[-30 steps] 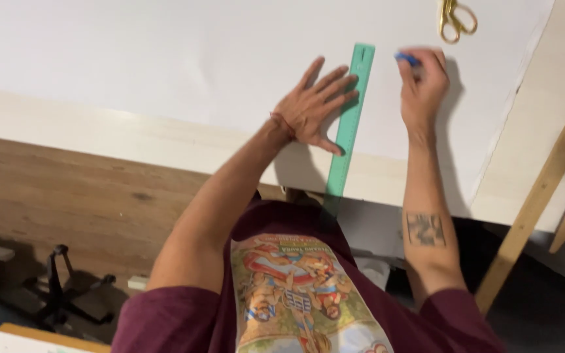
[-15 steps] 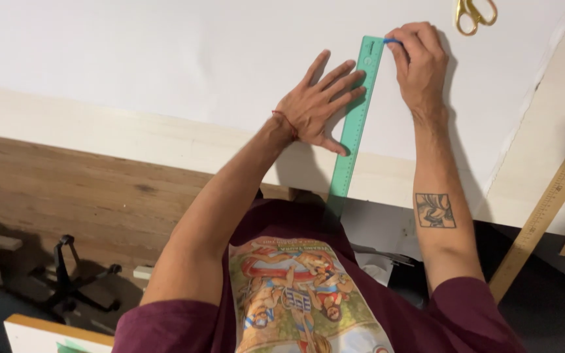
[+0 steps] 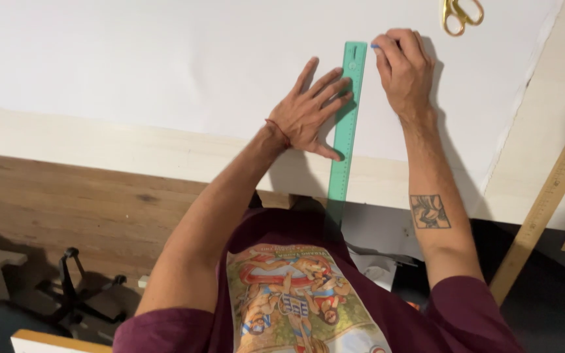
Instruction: Marking straight lines on a large sheet of material using a ruler and chalk
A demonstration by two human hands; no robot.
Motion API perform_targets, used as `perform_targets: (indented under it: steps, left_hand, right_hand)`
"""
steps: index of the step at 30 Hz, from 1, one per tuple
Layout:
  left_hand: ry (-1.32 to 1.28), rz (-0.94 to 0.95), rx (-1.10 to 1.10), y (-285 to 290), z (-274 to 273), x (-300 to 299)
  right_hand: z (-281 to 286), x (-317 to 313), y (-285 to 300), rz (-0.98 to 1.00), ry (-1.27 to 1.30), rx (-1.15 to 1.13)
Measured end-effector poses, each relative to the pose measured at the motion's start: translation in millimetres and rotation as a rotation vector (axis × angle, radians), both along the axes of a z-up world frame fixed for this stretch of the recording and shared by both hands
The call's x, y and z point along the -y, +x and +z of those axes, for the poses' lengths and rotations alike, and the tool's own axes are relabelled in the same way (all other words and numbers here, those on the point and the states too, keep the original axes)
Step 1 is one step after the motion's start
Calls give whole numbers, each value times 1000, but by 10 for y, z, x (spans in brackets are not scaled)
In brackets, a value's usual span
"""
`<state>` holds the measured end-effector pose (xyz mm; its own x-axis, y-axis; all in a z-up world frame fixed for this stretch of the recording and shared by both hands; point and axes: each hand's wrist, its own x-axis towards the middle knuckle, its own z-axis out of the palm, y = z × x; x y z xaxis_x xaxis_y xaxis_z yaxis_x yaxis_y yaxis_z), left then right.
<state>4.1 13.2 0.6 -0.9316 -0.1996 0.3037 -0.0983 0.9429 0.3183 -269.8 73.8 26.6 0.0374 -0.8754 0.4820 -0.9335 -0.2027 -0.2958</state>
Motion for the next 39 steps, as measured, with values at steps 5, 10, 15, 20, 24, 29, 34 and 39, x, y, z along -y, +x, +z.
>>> perform_targets:
  steps: [5, 10, 15, 20, 24, 29, 34, 39]
  left_hand:
    - [-28, 17, -69, -26, 125, 2]
    - [-60, 20, -44, -11, 67, -5]
    - [-40, 33, -57, -12, 148, -46]
    - [-39, 31, -13, -14, 87, -27]
    - [-65, 46, -29, 22, 73, -133]
    - [-109, 29, -32, -7, 152, -179]
    - [-114, 12, 134, -358, 90, -369]
    - [-70, -18, 141, -837, -11, -552]
  right_hand:
    - [-52, 40, -7, -30, -11, 12]
    - [-49, 10, -36, 14, -21, 88]
    - [-48, 1, -41, 20, -9, 87]
    - [-119, -130, -277, -120, -117, 620]
    - [-122, -265, -418, -133, -180, 321]
    - [-150, -170, -641, -113, 101, 177]
    - [-444, -82, -1275, -220, 73, 198]
    - [-128, -427, -1620, -310, -90, 311]
